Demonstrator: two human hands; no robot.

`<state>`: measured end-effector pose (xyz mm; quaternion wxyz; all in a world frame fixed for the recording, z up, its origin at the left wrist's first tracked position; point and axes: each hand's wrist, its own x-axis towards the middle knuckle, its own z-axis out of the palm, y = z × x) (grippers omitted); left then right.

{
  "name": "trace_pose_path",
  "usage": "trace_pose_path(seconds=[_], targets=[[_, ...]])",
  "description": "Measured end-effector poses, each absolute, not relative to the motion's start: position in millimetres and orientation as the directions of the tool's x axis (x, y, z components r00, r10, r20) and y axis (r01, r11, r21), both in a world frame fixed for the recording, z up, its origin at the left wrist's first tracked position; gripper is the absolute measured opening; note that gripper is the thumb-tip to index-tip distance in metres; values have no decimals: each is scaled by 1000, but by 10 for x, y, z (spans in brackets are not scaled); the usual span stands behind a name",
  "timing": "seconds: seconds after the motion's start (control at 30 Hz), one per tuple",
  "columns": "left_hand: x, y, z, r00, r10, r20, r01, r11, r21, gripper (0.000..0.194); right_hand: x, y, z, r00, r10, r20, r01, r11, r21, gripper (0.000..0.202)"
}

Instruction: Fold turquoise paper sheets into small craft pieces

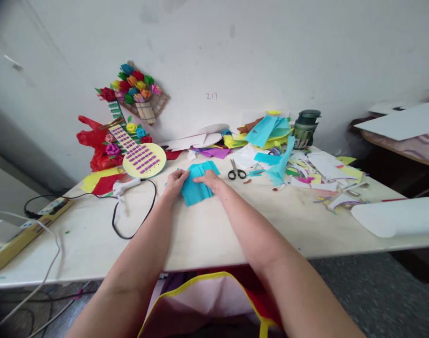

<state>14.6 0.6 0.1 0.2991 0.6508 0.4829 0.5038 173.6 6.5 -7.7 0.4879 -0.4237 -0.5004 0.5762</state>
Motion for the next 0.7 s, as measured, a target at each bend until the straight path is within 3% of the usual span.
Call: trace_pose_path(seconds=[0.1,0.3,0.53,0.7], targets=[[133,-19,22,52,943,330,305,-329,894,43,1750,64,-58,-169,984,-53,-154,-80,-985,36],[134,-39,26,59,948,314,315,-316,895,46,1780,55,-26,-71,997,-34,-155,-44,-987,29],[142,-9,20,16,958,287,373,-272,887,46,1770,73,-38,-69,997,-33,-164,-44,-985,29],[126,-20,25,29,958,284,319,-279,906,49,1773,58,-30,-103,994,-32,-160,-48,-986,32]])
